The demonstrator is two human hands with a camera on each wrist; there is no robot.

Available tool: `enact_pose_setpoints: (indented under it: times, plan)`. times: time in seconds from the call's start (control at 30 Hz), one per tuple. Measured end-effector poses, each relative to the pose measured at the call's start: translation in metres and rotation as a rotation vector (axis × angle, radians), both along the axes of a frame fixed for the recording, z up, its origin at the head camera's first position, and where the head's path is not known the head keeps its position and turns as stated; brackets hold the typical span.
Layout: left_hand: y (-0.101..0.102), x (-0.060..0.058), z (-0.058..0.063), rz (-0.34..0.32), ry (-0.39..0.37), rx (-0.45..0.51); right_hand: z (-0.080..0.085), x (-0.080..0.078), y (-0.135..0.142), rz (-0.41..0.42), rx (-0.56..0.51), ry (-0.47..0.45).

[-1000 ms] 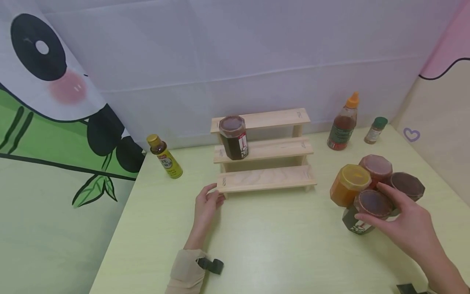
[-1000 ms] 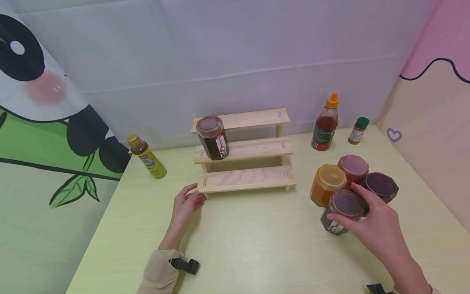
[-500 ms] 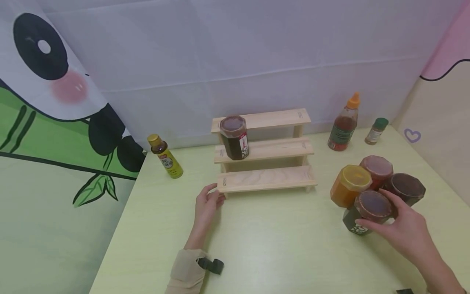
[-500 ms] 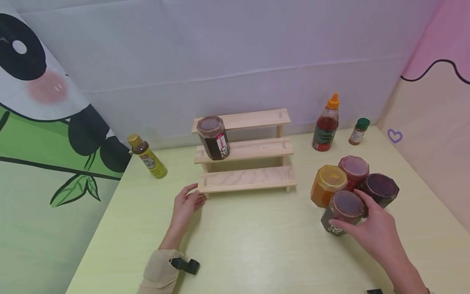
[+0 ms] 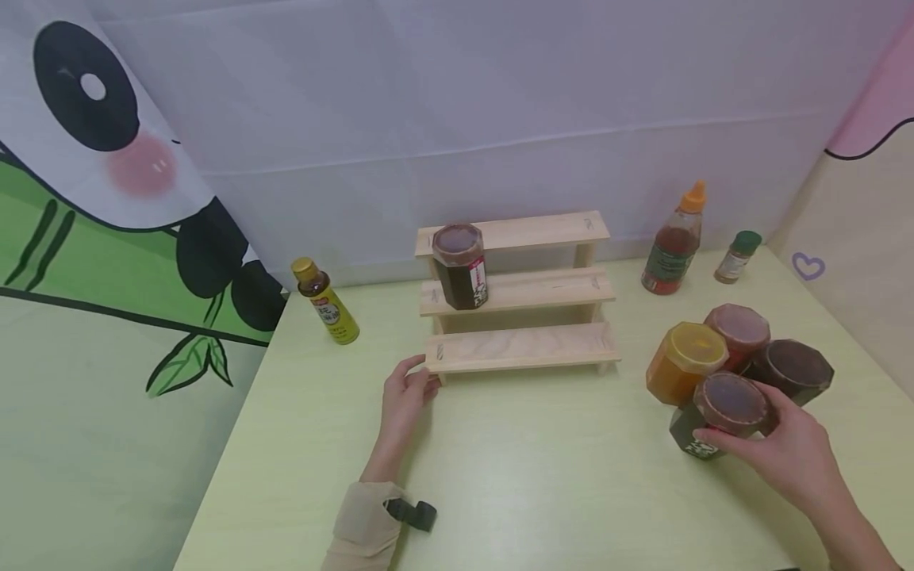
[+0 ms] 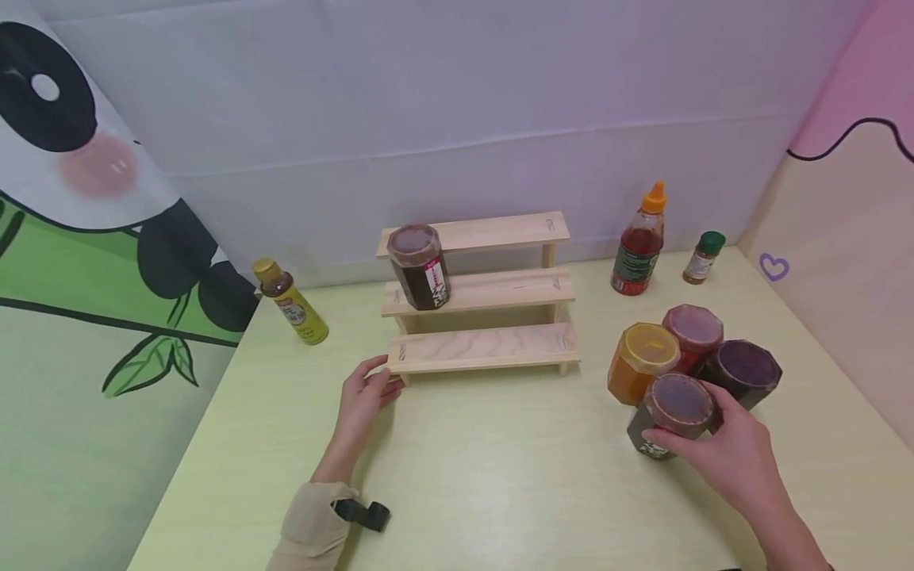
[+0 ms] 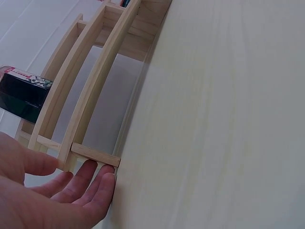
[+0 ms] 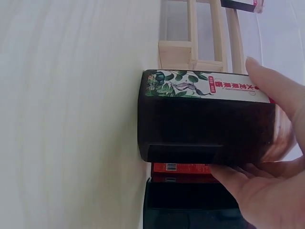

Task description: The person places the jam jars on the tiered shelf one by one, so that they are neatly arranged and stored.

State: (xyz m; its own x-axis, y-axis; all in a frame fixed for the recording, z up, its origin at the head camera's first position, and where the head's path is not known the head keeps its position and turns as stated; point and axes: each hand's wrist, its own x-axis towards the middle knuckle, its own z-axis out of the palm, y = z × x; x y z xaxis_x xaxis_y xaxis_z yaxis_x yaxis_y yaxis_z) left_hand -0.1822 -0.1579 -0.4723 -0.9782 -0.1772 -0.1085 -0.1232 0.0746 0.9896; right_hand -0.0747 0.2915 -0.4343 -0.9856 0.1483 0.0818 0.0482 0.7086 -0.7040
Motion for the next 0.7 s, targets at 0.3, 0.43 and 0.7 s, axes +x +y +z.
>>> enact_pose_setpoints:
  times: [0.3, 0.43, 0.7]
  plan:
    - [0.0000, 0.0006, -0.0004, 0.004, 0.006, -0.003, -0.0018, -0.0010, 0.0032, 0.013, -0.030, -0.011]
    - [-0.0001, 0.0020, 0.0001, 0.002, 0.006, -0.003, -0.0020, -0.0020, 0.0033, 0.003, -0.024, -0.014]
    - [-0.0002, 0.0026, 0.0010, -0.007, 0.020, -0.006, 0.0008, -0.0021, 0.0011, -0.021, 0.006, -0.049]
